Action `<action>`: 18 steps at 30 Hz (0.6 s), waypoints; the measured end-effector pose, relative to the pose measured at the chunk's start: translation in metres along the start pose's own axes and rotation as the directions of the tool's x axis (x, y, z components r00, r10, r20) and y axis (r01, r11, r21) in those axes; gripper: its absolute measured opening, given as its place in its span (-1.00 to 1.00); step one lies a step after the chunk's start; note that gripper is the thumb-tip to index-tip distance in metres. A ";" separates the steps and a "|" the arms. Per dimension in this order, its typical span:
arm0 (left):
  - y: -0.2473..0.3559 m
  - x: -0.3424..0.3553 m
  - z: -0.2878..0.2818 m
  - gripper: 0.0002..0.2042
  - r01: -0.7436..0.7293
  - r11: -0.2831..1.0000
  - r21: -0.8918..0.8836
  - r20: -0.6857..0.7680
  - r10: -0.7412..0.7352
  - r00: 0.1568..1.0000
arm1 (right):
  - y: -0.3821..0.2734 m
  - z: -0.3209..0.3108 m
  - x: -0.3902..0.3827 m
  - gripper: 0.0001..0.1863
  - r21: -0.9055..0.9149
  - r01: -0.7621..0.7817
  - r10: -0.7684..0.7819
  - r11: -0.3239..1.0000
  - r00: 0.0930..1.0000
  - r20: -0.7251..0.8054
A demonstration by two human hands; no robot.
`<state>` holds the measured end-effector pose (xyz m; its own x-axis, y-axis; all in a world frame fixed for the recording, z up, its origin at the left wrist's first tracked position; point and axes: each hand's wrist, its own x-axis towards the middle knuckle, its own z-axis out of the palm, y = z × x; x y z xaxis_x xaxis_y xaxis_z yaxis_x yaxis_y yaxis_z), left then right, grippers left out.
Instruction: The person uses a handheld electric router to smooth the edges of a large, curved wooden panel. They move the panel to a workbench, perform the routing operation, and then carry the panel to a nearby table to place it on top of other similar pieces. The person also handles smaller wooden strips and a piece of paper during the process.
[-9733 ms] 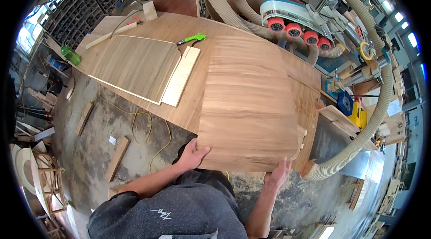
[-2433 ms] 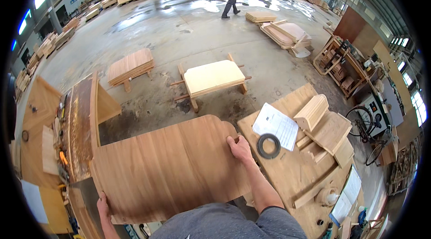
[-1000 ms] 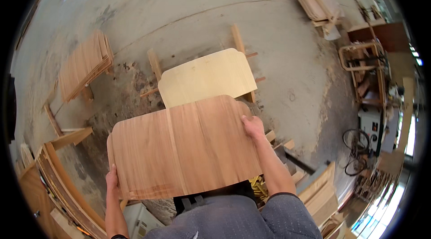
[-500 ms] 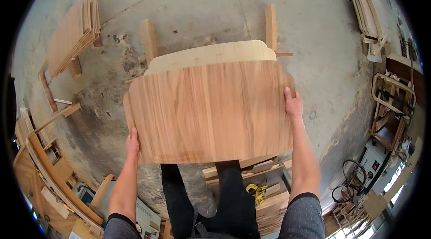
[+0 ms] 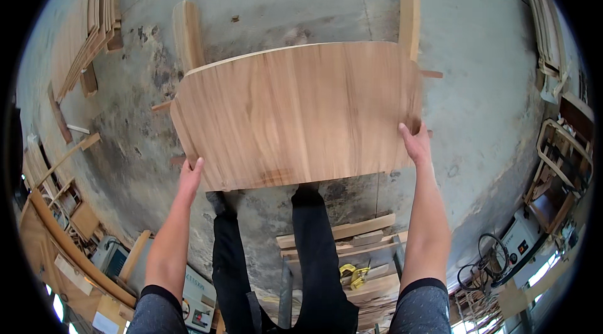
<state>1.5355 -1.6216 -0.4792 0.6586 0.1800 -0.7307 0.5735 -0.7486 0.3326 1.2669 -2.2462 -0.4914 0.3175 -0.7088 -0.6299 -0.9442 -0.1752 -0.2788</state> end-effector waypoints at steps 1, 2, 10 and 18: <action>0.013 0.000 0.003 -0.39 0.044 0.999 0.018 0.034 -0.045 0.998 | 0.002 0.005 -0.002 -0.06 0.072 0.017 -0.017 0.997 1.000 0.002; 0.011 0.000 0.003 -0.40 0.052 0.999 0.007 0.007 -0.052 0.999 | -0.004 0.015 -0.004 -0.07 0.149 0.043 -0.047 0.988 0.999 0.021; 0.001 0.011 -0.005 -0.46 0.060 0.997 -0.049 -0.010 -0.061 0.998 | -0.014 0.009 -0.013 -0.20 0.109 -0.052 0.048 0.993 0.998 0.034; 0.024 -0.001 -0.019 -0.37 0.038 0.999 0.022 -0.011 -0.038 0.999 | -0.016 0.023 -0.013 -0.22 0.019 0.045 -0.046 0.999 0.998 0.053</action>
<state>1.5578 -1.6274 -0.4593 0.6416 0.2149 -0.7363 0.5873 -0.7551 0.2914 1.2801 -2.2181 -0.4955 0.3644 -0.6626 -0.6544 -0.9273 -0.1938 -0.3201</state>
